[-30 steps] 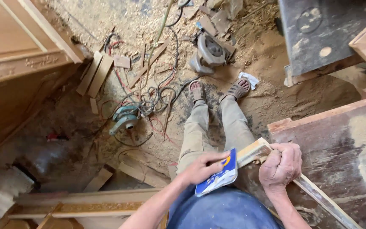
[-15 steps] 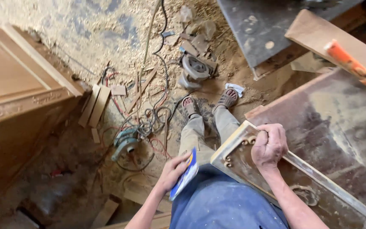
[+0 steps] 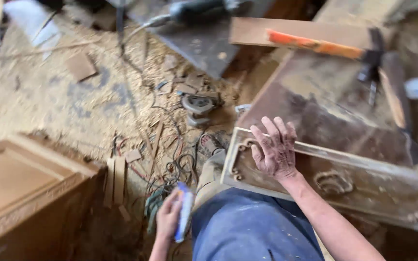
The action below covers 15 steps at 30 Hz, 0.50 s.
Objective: Manual sanding of a decorative wooden panel followed by applying glue to a wooden strip in a workshop environment.
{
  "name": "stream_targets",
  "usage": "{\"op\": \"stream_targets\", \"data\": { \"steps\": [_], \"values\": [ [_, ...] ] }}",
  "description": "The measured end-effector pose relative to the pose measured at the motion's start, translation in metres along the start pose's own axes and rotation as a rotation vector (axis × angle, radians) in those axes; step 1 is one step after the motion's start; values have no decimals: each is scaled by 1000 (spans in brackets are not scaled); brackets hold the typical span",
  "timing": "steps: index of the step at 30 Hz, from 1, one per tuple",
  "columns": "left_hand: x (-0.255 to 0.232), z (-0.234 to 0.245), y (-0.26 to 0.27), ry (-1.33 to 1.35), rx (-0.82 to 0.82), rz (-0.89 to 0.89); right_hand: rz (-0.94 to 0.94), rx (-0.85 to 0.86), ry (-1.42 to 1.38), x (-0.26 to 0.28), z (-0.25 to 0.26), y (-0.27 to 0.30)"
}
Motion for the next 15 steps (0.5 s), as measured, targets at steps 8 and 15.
{"op": "stream_targets", "data": {
  "steps": [8,15],
  "values": [
    [-165,-49,-2,-104,39,-188,-687,120,103,-184,83,175],
    [-268,-140,35,-1245,-175,-1037,-975,-107,-53,-243,128,262]
  ]
}}
Point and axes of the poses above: each hand's wrist, its own y-axis away from the middle knuckle, its own z-axis out of the back of the hand, x = y × z, the point moved 9 cm from there along -y, towards the middle knuckle, and after that the axes turned 10 degrees about x, right-handed, at the moved point
